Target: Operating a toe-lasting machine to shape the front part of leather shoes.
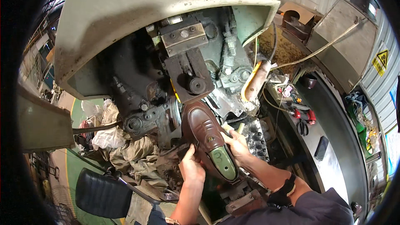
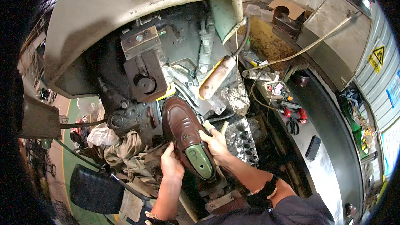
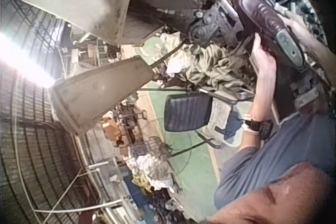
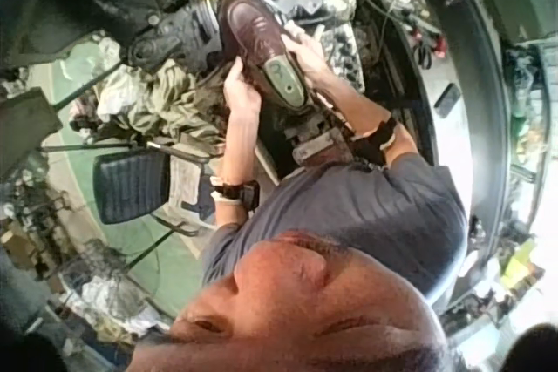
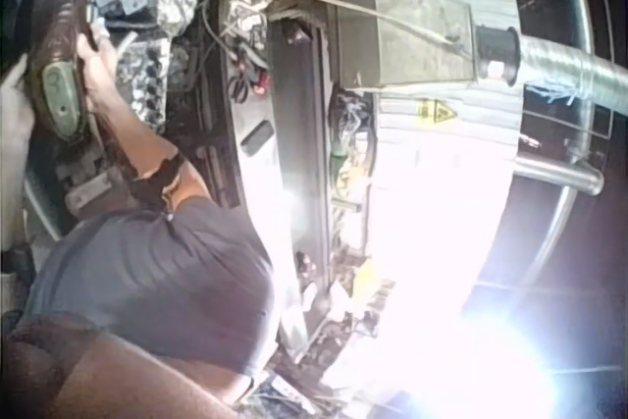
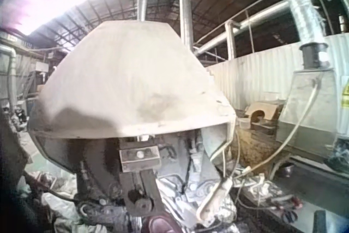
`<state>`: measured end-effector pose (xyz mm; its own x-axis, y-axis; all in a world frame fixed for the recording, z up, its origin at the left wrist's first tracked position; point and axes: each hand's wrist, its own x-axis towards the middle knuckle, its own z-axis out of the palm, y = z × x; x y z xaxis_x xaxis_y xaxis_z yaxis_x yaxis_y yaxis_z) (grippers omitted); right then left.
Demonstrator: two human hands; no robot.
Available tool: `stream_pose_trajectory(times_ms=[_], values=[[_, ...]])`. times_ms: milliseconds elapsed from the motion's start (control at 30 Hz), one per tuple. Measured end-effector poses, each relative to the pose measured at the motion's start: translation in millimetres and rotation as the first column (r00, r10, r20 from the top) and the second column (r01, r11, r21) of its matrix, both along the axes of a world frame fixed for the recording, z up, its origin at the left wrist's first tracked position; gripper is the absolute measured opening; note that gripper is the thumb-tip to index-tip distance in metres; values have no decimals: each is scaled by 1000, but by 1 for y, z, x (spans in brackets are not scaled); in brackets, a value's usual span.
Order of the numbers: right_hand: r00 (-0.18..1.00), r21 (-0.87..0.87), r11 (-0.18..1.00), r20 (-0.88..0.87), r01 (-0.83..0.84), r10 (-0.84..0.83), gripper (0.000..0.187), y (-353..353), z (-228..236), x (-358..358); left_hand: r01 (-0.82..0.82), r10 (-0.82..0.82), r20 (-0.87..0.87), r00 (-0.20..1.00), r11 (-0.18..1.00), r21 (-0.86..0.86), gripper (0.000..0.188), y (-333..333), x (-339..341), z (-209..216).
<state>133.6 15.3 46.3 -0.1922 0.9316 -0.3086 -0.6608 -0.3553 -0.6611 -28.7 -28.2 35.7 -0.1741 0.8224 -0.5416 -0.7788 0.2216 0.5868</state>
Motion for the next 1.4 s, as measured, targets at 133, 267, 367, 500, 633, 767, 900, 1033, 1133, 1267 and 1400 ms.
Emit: stream_pose_trajectory(times_ms=[133, 267, 367, 500, 633, 767, 900, 1033, 1133, 1267, 1400], values=[[999, -17, 1000, -43, 0, -1, 45, 1, -1, 1, -3, 3, 47, 999, 1000, -11, 37, 1, 2, 0], [998, -17, 1000, -60, -18, 17, 44, 3, -7, 6, -1, 0, 98, 995, 1000, 6, 37, 1, 11, 9], [999, -14, 1000, -41, -16, 16, 43, 5, -13, 5, -72, 59, 160, 985, 994, 76, 33, 2, 17, -2], [999, 47, 999, -35, -4, 6, 46, 10, -26, 3, -141, 126, 211, 969, 989, 56, 37, 9, 23, -19], [999, 110, 993, 9, 38, -39, 48, 14, -39, -1, -244, 222, 130, 966, 952, 185, 37, 15, 37, -25], [997, 171, 983, -25, 72, -69, 58, 22, -39, -5, -251, 234, 98, 967, 943, 217, 39, 19, 35, -36], [997, 43, 999, -77, 17, -14, 65, 21, -35, -4, -250, 215, 175, 961, 945, 212, 39, 20, 32, -35], [996, -66, 997, -79, -46, 41, 39, 18, -18, 1, -150, 126, 255, 959, 986, 79, 38, 17, 23, -28], [991, -39, 994, -94, -103, 100, 41, 21, -21, 11, -107, 92, 209, 974, 992, 62, 36, 9, 16, -27], [971, -70, 968, -13, -240, 240, 49, 15, -25, 27, 44, -41, -41, 998, 996, 77, 36, -5, 2, -17], [919, -184, 904, 10, -386, 395, 52, -2, -13, 20, 30, -31, 11, 999, 995, 92, 51, -11, 13, -2]])
